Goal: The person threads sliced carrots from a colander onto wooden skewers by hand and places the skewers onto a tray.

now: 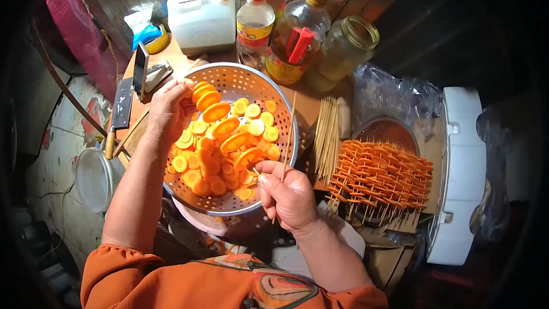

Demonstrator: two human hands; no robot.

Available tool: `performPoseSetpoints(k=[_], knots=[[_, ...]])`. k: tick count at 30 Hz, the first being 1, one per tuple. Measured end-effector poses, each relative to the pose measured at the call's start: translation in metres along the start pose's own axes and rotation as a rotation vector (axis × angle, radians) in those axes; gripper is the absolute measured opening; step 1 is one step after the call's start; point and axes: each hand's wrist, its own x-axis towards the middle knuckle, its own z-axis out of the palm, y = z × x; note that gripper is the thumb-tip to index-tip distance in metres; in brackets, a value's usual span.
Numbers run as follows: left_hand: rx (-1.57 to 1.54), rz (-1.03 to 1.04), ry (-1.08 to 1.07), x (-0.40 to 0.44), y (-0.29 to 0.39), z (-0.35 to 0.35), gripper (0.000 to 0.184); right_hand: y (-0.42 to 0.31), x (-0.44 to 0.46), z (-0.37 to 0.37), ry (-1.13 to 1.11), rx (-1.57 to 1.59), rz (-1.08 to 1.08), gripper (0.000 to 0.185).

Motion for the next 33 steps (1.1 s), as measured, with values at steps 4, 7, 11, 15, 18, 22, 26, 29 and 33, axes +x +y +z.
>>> performPoseSetpoints(k=[4,7,11,15,18,22,26,29,33], knots=[[-0.002,-0.013,0.002,-0.002,0.001,0.006,0.009,0.001,-0.002,-0.001,0.012,-0.022,0.001,0.024],[0.005,-0.019,-0.001,-0.007,0.001,0.010,0.008,0.002,-0.005,-0.001,0.023,-0.037,0.005,0.025],[-0.024,-0.007,0.027,-0.012,0.000,0.012,0.009,0.004,-0.009,-0.001,0.026,-0.061,-0.008,0.026],[-0.049,0.018,0.066,-0.023,0.000,0.009,0.010,0.009,-0.013,0.001,0.041,-0.087,0.015,0.027],[-0.065,0.077,0.072,-0.038,0.001,0.003,0.012,0.016,-0.016,-0.002,-0.010,-0.075,0.014,0.020],[0.033,0.134,0.040,-0.064,0.006,-0.014,0.021,0.023,-0.028,0.003,-0.059,-0.052,0.043,0.022],[0.217,0.164,0.118,-0.101,0.024,-0.018,0.036,0.030,-0.037,-0.003,-0.124,0.112,0.012,0.018],[0.136,0.116,0.131,-0.132,0.039,-0.016,0.036,0.019,-0.058,-0.013,-0.093,0.204,-0.113,0.008],[0.159,0.184,0.057,-0.167,0.037,-0.016,0.039,-0.004,-0.097,-0.052,0.041,0.235,-0.288,0.014]])
